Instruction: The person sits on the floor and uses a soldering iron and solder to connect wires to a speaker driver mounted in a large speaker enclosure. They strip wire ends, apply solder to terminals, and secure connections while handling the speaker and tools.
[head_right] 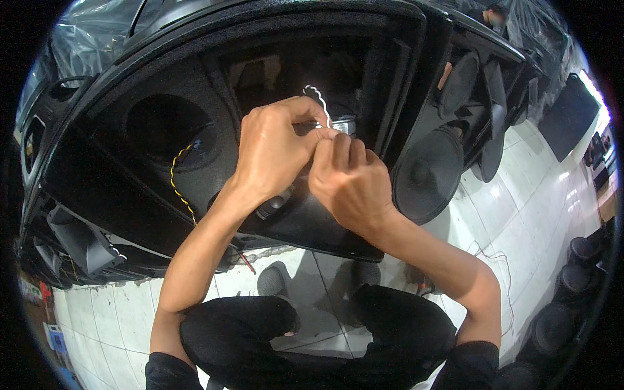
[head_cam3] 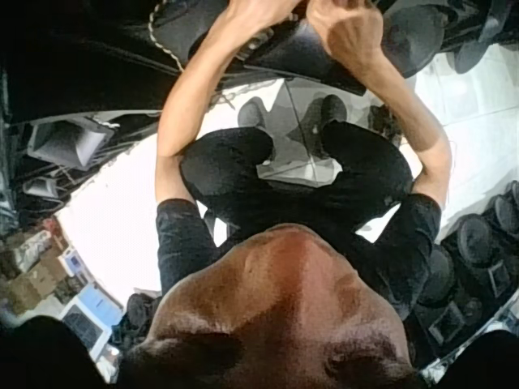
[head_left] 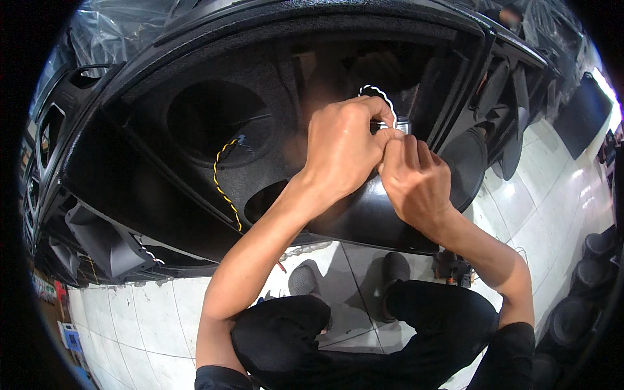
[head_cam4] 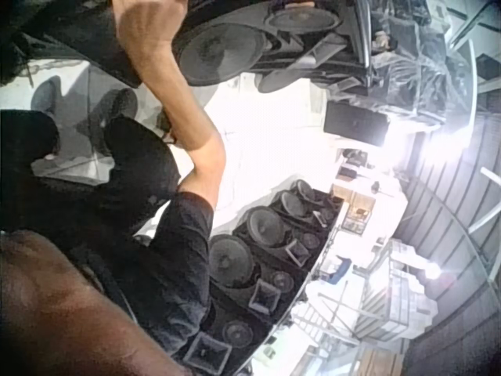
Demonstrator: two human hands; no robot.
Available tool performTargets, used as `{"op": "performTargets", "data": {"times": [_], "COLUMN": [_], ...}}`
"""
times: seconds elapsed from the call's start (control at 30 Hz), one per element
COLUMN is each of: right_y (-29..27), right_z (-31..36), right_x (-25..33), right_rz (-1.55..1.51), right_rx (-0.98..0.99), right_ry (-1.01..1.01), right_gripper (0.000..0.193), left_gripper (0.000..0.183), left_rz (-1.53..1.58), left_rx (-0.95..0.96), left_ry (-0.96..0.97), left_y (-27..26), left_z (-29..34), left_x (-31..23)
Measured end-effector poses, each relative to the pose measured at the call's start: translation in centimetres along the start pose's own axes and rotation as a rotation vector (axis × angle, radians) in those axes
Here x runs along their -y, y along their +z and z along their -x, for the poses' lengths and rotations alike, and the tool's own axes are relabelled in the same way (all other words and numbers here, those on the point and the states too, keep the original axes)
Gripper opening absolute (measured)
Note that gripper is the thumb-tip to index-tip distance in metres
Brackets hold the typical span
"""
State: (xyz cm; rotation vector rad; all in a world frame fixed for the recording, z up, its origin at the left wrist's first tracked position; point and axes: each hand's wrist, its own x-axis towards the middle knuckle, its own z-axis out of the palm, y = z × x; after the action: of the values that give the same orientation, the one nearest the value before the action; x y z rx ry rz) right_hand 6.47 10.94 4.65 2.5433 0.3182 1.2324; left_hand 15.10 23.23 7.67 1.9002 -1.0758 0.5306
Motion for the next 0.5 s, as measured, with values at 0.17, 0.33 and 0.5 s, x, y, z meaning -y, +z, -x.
{"op": "performTargets", "data": {"times": [0.17, 0.33, 0.5], "right_y": [-0.9, -1.7, 0.1], "right_z": [2.4, 1.7, 1.9], "right_x": [-1.6, -1.8, -2.1], "right_rz": [-0.455, -1.531, -2.034], "right_rx": [0.063, 0.295, 0.321], "right_ry": [0.301, 1.084, 1.248], "right_gripper": [0.025, 0.031, 0.026], "left_gripper": [0.018, 0.019, 0.02], "left_rz": [0.024, 0.014, 0.012], "left_rx": [0.033, 0.015, 0.042], "left_ry": [-0.04, -0.031, -0.071], "left_y": [-0.4, -0.3, -0.3], "left_z": [-0.1, 0.0, -0.1], "left_x": [-0.4, -0.2, -0.4]}}
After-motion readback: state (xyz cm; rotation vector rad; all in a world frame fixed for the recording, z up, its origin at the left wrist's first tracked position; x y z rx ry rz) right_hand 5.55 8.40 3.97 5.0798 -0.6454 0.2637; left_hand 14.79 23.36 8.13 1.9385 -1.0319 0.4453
